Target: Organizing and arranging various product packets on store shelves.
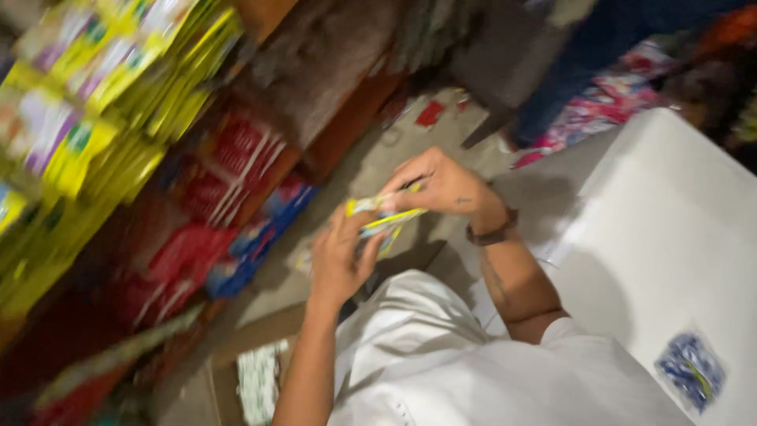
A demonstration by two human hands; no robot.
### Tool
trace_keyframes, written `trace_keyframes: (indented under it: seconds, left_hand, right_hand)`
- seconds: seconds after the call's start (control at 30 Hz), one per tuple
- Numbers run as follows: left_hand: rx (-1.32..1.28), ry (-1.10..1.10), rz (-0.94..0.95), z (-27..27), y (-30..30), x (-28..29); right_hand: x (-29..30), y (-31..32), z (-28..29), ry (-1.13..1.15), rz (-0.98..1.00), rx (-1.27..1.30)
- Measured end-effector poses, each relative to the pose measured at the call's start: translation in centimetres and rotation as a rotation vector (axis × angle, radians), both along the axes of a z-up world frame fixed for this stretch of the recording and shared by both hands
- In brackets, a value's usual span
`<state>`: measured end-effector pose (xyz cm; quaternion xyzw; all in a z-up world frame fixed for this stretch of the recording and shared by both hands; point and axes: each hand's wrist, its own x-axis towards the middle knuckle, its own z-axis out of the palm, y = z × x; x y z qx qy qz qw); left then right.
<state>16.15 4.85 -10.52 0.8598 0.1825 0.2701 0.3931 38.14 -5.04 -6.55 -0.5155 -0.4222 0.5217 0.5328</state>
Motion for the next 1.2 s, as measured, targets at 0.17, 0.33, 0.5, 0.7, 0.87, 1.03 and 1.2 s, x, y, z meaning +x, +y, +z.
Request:
trace_keyframes:
  seconds: [0.17, 0.33, 0.5, 0.7, 0.87, 1.03, 1.2]
  left_hand:
    - [0.187, -0.095, 0.029, -0.6, 0.4, -2.6]
    - [0.225, -0.117, 0.041, -1.0, 0.8, -4.8]
    - [0.272, -0.137, 0.030, -1.7, 1.4, -5.6]
    - [0.340, -0.110, 0.074, -3.9, 2.1, -5.5]
    - [0.397, -0.117, 0.082, -5.1, 2.8, -5.4]
    - [0.388, -0.124, 0.130, -3.5, 3.3, -5.1]
    - [0.330, -0.098, 0.212, -2.5, 2.4, -5.8]
  right_hand:
    - [-3.2, 1.8, 2.4, -0.330, 0.025, 0.056]
    - [-5.3, 2.8, 3.8, -0.343, 0.085, 0.160]
    - [-6.1, 4.0, 4.7, -0.263, 0.133, 0.172]
    - [-6.3, 6.4, 3.8, -0.298, 0.160, 0.212]
    - [-6.2, 8.1, 3.7, -0.349, 0.184, 0.155]
    - [-6.6, 8.8, 2.7, -0.413, 0.129, 0.272]
    - [-7.2, 8.6, 2.7, -0.321, 0.091, 0.334]
